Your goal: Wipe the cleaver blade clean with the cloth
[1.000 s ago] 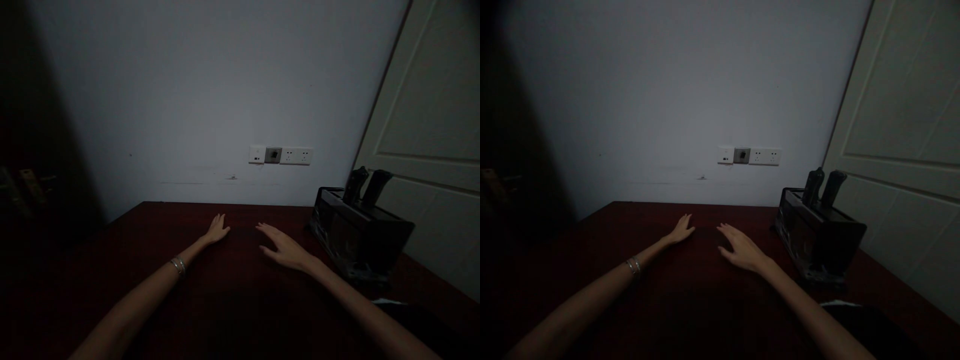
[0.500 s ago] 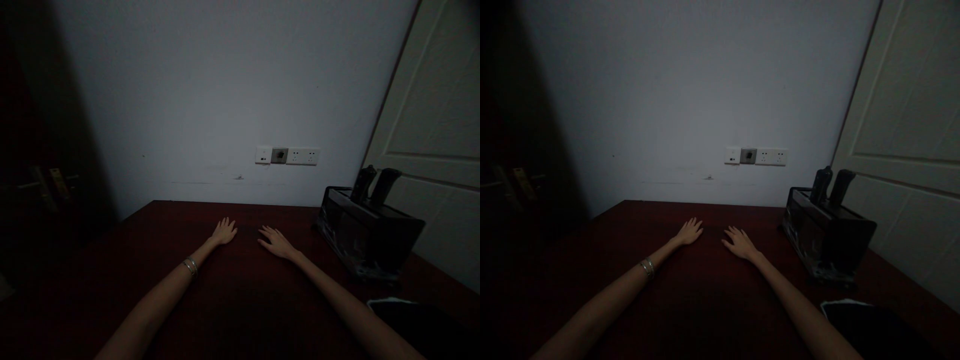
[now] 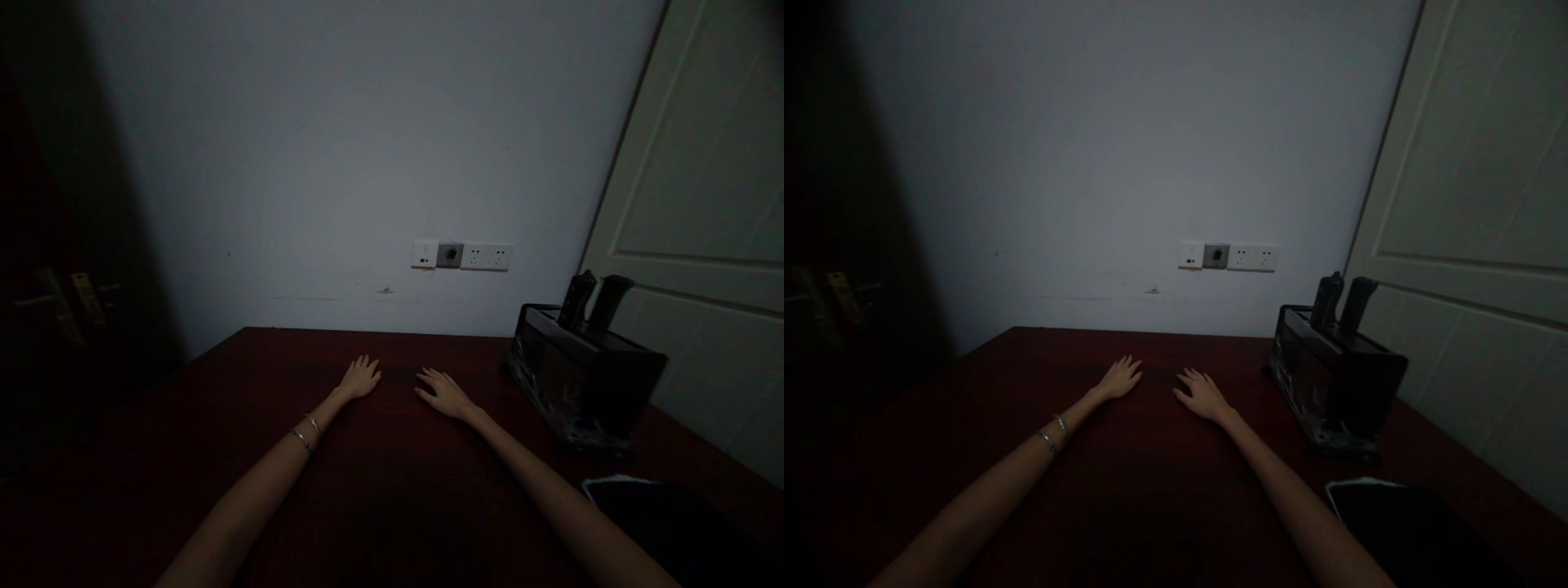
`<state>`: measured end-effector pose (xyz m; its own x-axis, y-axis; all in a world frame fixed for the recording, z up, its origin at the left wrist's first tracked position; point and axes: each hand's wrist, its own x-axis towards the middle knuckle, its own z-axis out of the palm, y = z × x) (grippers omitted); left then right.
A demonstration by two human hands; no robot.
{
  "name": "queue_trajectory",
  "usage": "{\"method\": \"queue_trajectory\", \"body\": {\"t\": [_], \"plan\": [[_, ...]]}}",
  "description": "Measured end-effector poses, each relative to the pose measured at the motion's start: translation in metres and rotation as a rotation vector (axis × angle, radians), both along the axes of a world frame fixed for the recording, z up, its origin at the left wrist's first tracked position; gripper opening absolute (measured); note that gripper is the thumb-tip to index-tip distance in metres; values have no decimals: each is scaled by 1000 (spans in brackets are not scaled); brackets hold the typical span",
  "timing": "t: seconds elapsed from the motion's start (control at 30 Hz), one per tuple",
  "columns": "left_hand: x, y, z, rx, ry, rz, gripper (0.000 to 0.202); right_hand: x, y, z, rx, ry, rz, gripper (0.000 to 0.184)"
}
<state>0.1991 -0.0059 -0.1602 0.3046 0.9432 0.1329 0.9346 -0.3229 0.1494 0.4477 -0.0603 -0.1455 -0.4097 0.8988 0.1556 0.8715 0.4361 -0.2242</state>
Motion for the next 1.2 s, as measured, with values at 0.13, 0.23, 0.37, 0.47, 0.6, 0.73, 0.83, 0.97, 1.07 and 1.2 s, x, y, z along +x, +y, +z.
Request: {"method": "queue_trajectory", "body": {"t": [0.13, 0.23, 0.37, 0.47, 0.6, 0.73, 0.83, 0.97, 1.07, 1.2], "plan": [[0, 0, 0, 6, -5, -2, 57, 1, 0, 0, 6, 10, -3, 62], [0, 0, 1, 12, -9, 1, 56, 1, 0, 0, 8, 13, -4, 63], [0, -1, 1, 14, -11, 0, 56, 1, 1, -1, 11, 14, -3, 63], [0, -1, 1, 16, -11, 2, 56, 2, 2, -2, 14, 16, -5, 64], [1, -1, 1, 18, -11, 10, 55, 2, 3, -3, 11, 16, 2, 63], [1, -1, 1, 16, -14, 8, 55, 2, 4, -3, 7, 15, 1, 63], [0, -1, 1, 16, -16, 8, 55, 2, 3, -3, 5, 15, -1, 62], [0, -1, 1, 17, -18, 5, 55, 2, 3, -2, 7, 19, 5, 63], [0, -1, 0, 22, -16, 3, 55, 2, 2, -2, 8, 24, 9, 64], [0, 0, -1, 32, -11, -1, 56, 2, 2, -2, 10, 25, 7, 64]]}}
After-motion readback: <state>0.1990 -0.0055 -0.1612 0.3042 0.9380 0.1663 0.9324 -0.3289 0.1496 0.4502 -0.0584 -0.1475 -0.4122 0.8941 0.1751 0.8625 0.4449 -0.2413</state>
